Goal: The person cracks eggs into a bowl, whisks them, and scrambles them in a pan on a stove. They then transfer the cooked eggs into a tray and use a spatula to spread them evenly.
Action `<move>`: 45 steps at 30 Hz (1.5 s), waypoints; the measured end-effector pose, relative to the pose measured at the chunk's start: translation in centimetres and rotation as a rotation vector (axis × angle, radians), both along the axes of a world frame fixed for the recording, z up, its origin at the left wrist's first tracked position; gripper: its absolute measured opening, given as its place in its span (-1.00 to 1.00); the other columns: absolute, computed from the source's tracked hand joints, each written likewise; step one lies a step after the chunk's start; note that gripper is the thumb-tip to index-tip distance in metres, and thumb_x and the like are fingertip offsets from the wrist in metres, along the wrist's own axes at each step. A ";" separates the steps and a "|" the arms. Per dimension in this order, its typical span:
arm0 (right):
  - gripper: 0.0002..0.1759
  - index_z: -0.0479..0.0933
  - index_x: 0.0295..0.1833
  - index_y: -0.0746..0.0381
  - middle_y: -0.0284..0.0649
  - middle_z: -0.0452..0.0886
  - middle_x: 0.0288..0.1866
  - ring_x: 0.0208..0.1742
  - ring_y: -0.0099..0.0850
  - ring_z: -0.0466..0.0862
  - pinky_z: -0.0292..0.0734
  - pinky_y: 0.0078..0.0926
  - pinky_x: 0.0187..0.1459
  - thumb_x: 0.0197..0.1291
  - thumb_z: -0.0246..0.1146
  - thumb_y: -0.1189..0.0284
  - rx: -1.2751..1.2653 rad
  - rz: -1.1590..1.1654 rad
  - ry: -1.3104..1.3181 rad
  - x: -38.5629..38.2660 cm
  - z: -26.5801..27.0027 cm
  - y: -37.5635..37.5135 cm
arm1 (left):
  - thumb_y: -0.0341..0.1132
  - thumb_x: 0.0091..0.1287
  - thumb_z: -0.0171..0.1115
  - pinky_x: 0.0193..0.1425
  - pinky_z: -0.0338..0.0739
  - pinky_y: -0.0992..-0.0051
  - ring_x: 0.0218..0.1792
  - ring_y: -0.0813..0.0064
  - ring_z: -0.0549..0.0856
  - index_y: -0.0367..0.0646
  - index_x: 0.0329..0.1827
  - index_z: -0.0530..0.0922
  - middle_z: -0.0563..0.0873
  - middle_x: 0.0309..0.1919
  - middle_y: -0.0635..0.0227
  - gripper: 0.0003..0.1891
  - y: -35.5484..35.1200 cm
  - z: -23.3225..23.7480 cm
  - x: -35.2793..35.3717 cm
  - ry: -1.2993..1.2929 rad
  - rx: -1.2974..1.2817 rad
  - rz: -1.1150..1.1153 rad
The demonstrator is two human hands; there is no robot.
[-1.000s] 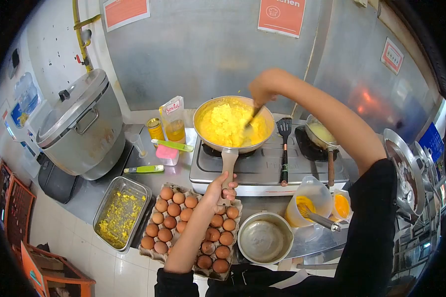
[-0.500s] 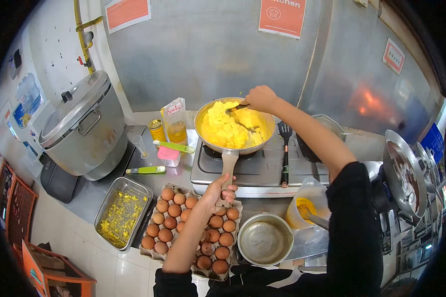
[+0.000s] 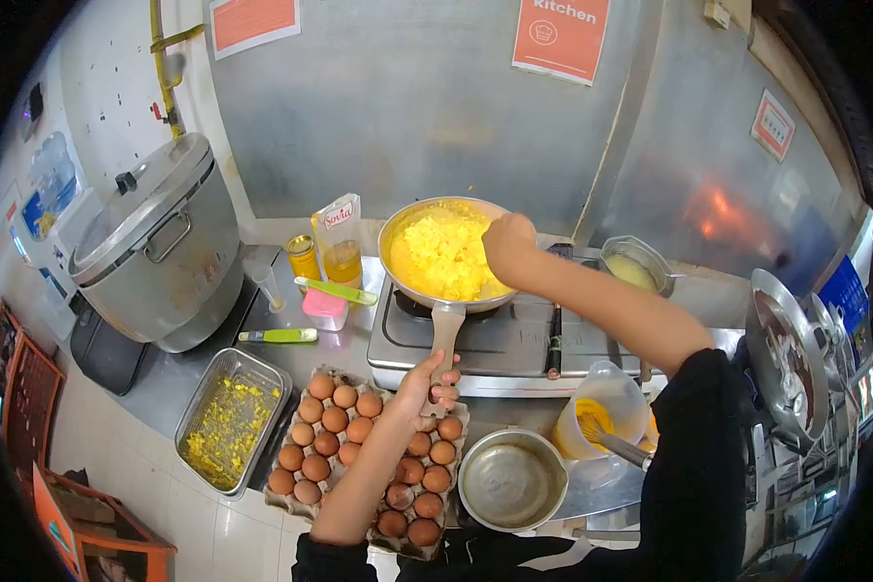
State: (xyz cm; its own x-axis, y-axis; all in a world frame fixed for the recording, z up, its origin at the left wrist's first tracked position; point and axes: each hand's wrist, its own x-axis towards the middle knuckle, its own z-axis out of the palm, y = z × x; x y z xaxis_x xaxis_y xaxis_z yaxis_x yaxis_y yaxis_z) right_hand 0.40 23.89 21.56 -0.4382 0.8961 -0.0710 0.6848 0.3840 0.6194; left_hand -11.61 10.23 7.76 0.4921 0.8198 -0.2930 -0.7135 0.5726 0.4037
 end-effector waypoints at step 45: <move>-0.78 0.56 -0.37 0.26 -0.09 0.58 -0.37 -0.36 -0.23 0.58 0.46 -0.33 -0.37 -0.11 0.04 0.46 -0.291 0.206 0.131 -1.4 1.5 -1.9 | -0.09 0.24 -0.06 -0.71 0.13 0.68 -0.77 0.75 0.19 -0.05 -0.21 0.27 0.29 -0.68 0.54 -0.75 0.0 0.0 -0.5 0.057 -0.034 -0.055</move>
State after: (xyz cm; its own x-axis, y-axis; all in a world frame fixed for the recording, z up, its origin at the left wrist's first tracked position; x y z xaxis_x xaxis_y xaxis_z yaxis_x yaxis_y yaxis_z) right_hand -1.00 22.00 23.01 -0.6291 0.7390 -0.2411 0.6414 0.6687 0.3760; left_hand -12.12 10.28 7.79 0.5180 0.7807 -0.3495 -0.6566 0.6248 0.4225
